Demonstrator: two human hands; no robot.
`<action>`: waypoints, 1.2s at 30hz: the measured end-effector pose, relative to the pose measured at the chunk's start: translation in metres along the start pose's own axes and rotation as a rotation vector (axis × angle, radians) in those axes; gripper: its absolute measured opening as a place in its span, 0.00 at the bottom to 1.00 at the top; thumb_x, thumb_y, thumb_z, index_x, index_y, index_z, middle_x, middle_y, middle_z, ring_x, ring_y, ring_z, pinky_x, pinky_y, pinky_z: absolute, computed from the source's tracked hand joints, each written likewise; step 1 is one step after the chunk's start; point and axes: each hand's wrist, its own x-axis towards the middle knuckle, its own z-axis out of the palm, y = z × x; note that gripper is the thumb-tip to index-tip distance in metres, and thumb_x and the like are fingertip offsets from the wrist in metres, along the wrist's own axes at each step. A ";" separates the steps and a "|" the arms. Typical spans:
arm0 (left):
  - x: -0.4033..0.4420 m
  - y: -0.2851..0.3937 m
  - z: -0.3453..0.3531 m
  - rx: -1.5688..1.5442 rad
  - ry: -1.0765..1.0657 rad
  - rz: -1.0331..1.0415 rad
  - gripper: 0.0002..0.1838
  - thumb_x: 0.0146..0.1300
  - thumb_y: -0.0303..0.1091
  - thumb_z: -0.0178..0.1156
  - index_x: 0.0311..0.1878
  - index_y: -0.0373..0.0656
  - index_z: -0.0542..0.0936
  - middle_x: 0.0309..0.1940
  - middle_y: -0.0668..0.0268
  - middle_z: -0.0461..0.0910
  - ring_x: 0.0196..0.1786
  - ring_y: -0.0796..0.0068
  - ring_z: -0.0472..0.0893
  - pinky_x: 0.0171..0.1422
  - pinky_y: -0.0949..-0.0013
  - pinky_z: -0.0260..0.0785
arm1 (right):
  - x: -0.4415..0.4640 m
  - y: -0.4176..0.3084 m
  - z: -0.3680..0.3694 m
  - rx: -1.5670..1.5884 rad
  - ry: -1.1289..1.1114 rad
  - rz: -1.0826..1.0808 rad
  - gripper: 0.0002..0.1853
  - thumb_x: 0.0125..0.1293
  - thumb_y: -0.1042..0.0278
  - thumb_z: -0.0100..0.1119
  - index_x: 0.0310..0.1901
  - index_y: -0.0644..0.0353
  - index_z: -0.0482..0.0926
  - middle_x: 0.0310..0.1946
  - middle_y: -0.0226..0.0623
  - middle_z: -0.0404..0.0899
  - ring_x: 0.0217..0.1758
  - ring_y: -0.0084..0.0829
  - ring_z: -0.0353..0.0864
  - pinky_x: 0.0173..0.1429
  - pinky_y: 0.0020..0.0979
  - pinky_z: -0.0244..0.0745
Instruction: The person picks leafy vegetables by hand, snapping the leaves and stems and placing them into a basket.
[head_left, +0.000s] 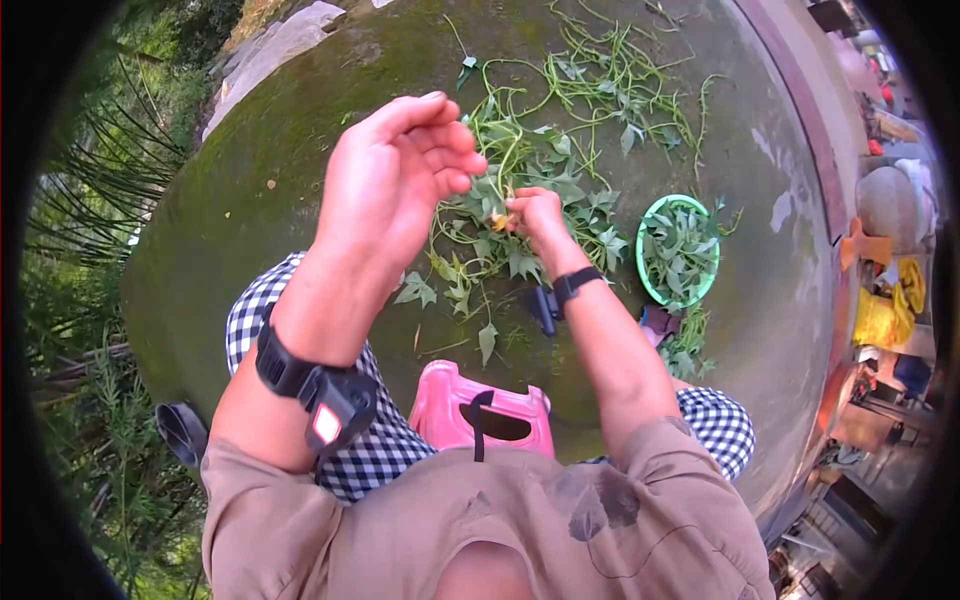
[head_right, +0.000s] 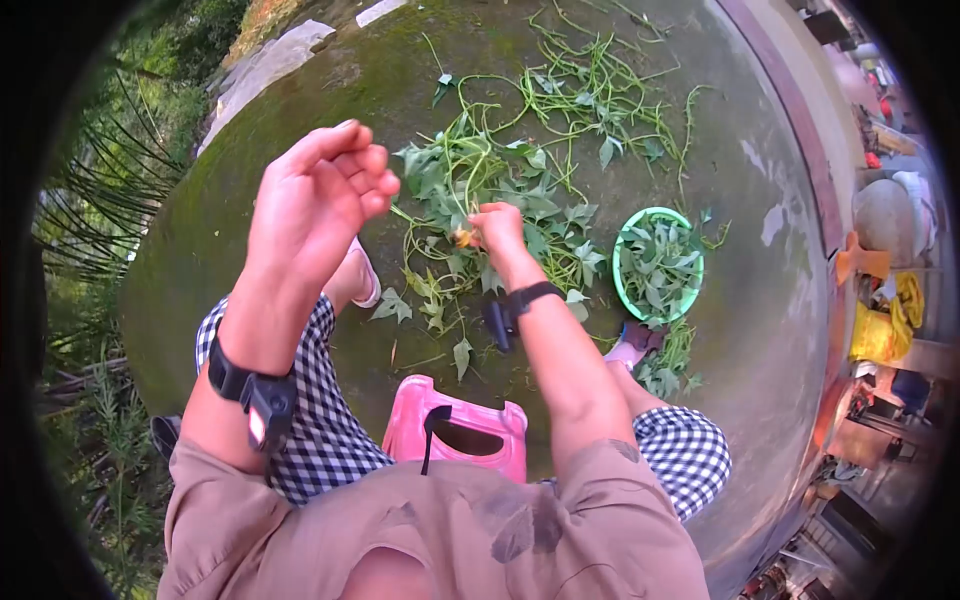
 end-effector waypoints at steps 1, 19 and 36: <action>-0.001 0.003 -0.001 0.003 -0.013 -0.007 0.10 0.68 0.35 0.51 0.38 0.38 0.77 0.30 0.60 0.81 0.32 0.62 0.81 0.37 0.66 0.72 | -0.019 -0.017 -0.012 0.044 -0.011 0.025 0.18 0.59 0.82 0.58 0.52 0.74 0.72 0.29 0.44 0.78 0.19 0.29 0.76 0.19 0.27 0.72; -0.020 -0.060 0.003 0.437 -0.100 -0.102 0.09 0.59 0.32 0.59 0.40 0.40 0.81 0.31 0.61 0.81 0.26 0.71 0.79 0.28 0.70 0.71 | -0.403 -0.185 -0.120 0.088 0.115 -0.853 0.15 0.60 0.81 0.55 0.50 0.72 0.76 0.29 0.32 0.78 0.27 0.26 0.81 0.32 0.26 0.79; -0.106 -0.109 0.013 0.634 -0.580 -0.240 0.07 0.61 0.31 0.63 0.39 0.39 0.81 0.30 0.68 0.80 0.28 0.78 0.79 0.33 0.73 0.72 | -0.388 -0.084 -0.165 0.317 0.233 -0.653 0.11 0.67 0.74 0.52 0.50 0.67 0.73 0.33 0.42 0.80 0.31 0.33 0.81 0.35 0.30 0.77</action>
